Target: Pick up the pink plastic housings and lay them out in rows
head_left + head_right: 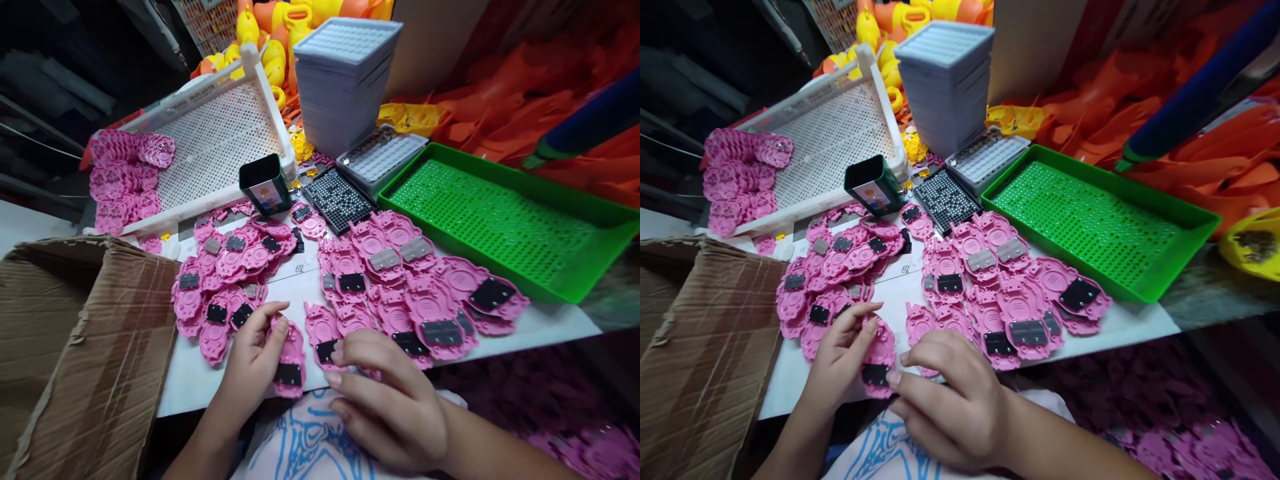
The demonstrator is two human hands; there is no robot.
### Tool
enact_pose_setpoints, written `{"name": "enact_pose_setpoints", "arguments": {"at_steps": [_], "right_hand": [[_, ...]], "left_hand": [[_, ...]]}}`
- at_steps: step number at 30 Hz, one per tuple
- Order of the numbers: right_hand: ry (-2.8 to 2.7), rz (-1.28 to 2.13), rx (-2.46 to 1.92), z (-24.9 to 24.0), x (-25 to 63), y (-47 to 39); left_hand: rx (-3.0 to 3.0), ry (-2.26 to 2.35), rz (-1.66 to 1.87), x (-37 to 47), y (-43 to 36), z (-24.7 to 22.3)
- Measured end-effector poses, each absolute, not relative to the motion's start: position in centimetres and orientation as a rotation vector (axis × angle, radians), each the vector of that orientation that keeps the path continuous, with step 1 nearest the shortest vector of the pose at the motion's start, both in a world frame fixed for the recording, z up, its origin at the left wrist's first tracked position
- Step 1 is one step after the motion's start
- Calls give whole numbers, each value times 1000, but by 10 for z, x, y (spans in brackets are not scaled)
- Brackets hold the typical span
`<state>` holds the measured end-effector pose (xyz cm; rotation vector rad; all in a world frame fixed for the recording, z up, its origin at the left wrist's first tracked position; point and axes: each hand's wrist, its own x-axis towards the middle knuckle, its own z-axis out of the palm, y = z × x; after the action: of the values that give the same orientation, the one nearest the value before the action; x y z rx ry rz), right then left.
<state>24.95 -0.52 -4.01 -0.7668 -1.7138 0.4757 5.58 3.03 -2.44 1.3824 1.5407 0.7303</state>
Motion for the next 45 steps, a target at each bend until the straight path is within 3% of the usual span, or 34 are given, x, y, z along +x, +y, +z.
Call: {"name": "enact_pose_setpoints", "arguments": {"at_steps": [5, 17, 23, 29, 38, 45], "right_hand": [[-1749, 415, -804, -35, 259, -1], [-2092, 167, -908, -6, 296, 39], [-2430, 94, -1106, -8, 289, 144], [-2658, 5, -1124, -33, 257, 219], [-2704, 159, -913, -37, 258, 244], [-2649, 153, -735, 5, 261, 217]], "left_hand": [[1732, 1606, 513, 52, 28, -33], [2488, 1509, 389, 51, 33, -43], [2414, 1512, 363, 53, 31, -48], [2441, 1566, 602, 50, 24, -38], [2179, 1322, 918, 50, 39, -8], [1336, 1299, 1018, 57, 75, -1]]}}
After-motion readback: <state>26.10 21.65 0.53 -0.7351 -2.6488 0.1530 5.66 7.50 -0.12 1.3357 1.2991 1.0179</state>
